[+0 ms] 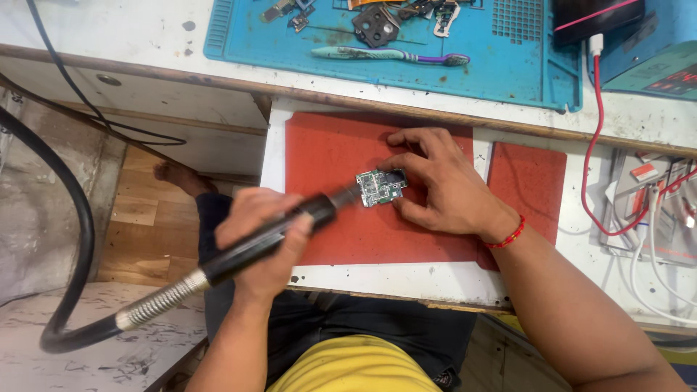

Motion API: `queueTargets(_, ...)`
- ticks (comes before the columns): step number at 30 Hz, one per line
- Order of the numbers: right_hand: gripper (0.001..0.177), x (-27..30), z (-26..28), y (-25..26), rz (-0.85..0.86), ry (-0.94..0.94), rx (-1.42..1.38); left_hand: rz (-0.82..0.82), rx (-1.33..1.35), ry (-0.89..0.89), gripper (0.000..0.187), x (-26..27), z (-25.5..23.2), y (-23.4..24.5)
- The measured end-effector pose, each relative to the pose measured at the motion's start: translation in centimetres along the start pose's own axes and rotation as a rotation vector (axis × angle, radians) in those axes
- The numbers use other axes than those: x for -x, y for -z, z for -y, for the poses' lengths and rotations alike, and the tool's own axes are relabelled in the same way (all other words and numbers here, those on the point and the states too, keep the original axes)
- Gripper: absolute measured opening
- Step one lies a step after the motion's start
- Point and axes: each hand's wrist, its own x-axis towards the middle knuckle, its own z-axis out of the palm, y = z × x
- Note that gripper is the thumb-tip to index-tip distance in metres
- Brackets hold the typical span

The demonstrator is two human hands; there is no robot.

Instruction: The person cleans a small electronic circuit board using a toothbrush and a hot air gun. They scrub the board with the toothbrush and then apply heat with the hot air gun, repeating these actions to clean the surface.

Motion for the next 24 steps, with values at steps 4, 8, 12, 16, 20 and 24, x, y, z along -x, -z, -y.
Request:
queueTargets(4,0.05,0.8,-0.1,-0.4,-0.002,-0.006,0.012,0.038,0.083,0.013,0.027,0.4,0.2,0.1)
queueTargets(8,0.047,0.1,-0.1,-0.2,-0.001,0.021,0.023,-0.016,0.041,0.067,0.029,0.0,0.1,0.3)
queueTargets(12,0.051,0.5,-0.3,0.2,0.003,0.032,-0.037,0.1,0.161,-0.051,0.03,0.3,0.1,0.3)
queueTargets(16,0.051,0.4,-0.8,0.7,0.013,-0.026,-0.191,-0.044,0.089,0.111,0.027,0.3,0.1,0.3)
queueTargets(20,0.039,0.3,-1.2,0.7,0.003,-0.075,-0.138,0.043,0.06,0.006,0.028,-0.2,0.1,0.0)
queueTargets(24,0.037,0.9,-1.0,-0.4,-0.048,0.013,-0.103,0.042,0.082,0.069,0.028,0.1,0.0,0.2)
